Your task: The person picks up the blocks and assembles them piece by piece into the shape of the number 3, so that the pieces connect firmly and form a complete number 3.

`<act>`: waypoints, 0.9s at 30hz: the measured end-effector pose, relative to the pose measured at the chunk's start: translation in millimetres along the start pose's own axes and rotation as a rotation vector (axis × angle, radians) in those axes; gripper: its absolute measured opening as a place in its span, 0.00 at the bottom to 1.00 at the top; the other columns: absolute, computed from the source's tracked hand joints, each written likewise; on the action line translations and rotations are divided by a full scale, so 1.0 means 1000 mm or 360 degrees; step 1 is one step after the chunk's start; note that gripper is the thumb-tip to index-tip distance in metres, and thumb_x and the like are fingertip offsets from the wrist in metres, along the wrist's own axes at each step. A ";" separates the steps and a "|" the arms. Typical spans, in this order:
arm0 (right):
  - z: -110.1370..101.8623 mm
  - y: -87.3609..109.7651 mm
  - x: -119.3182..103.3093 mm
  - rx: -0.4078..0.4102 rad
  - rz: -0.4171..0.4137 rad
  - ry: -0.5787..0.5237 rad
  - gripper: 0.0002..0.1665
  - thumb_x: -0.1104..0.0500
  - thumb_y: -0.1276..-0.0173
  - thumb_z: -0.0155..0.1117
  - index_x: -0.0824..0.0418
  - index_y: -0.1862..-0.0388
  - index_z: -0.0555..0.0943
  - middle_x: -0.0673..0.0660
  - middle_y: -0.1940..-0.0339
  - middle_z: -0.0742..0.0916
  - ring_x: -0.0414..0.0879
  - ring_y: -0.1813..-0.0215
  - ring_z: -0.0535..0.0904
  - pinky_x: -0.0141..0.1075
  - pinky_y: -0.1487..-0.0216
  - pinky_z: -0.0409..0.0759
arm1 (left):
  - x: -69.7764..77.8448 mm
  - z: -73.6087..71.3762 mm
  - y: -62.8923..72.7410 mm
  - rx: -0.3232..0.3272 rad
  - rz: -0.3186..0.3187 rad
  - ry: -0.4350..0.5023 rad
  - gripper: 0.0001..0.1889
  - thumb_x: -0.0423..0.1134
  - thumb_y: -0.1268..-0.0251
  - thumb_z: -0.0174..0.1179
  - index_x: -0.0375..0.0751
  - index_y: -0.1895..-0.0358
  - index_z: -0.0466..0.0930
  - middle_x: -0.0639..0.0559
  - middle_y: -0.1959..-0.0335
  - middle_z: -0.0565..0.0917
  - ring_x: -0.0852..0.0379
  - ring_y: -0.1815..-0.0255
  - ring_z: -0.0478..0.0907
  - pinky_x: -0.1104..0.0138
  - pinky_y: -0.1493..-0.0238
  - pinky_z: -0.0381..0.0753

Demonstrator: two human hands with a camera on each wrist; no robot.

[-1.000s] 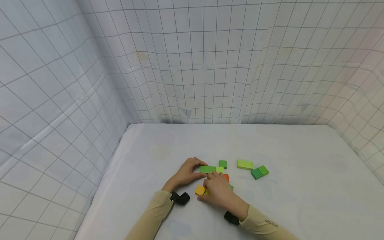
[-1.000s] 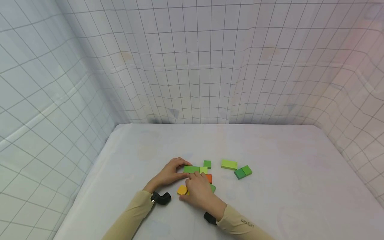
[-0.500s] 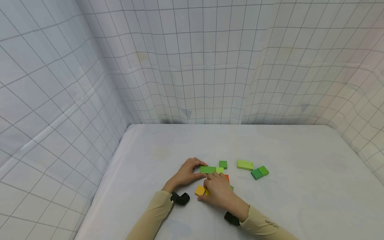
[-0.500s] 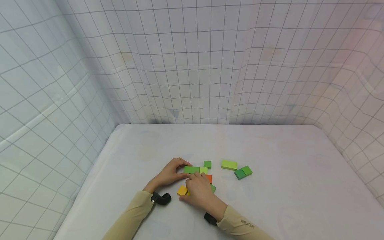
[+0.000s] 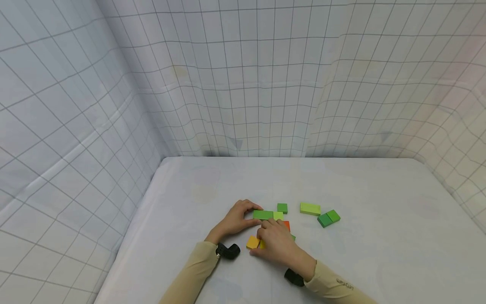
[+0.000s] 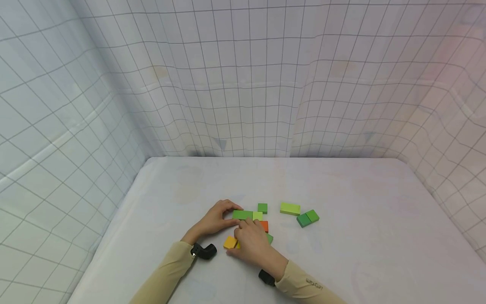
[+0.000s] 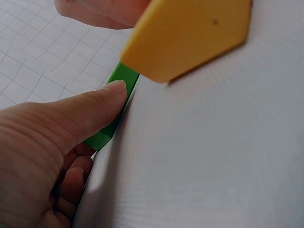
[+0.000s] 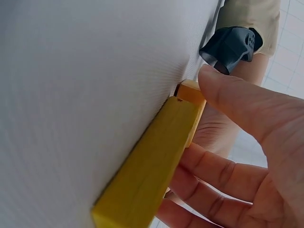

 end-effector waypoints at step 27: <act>0.002 0.002 0.002 -0.0036 0.0002 -0.0012 0.22 0.38 0.51 0.74 0.53 0.73 0.82 0.45 0.72 0.77 0.42 0.65 0.69 0.40 0.59 0.68 | 0.003 -0.002 0.001 0.0004 0.0003 0.0018 0.18 0.48 0.41 0.66 0.50 0.47 0.80 0.59 0.55 0.77 0.58 0.53 0.69 0.61 0.51 0.66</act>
Point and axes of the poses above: each hand's wrist, its own y-axis away from the middle knuckle, its own z-axis out of the palm, x = y × z, the point moved 1 cm from there along -y, towards the middle knuckle
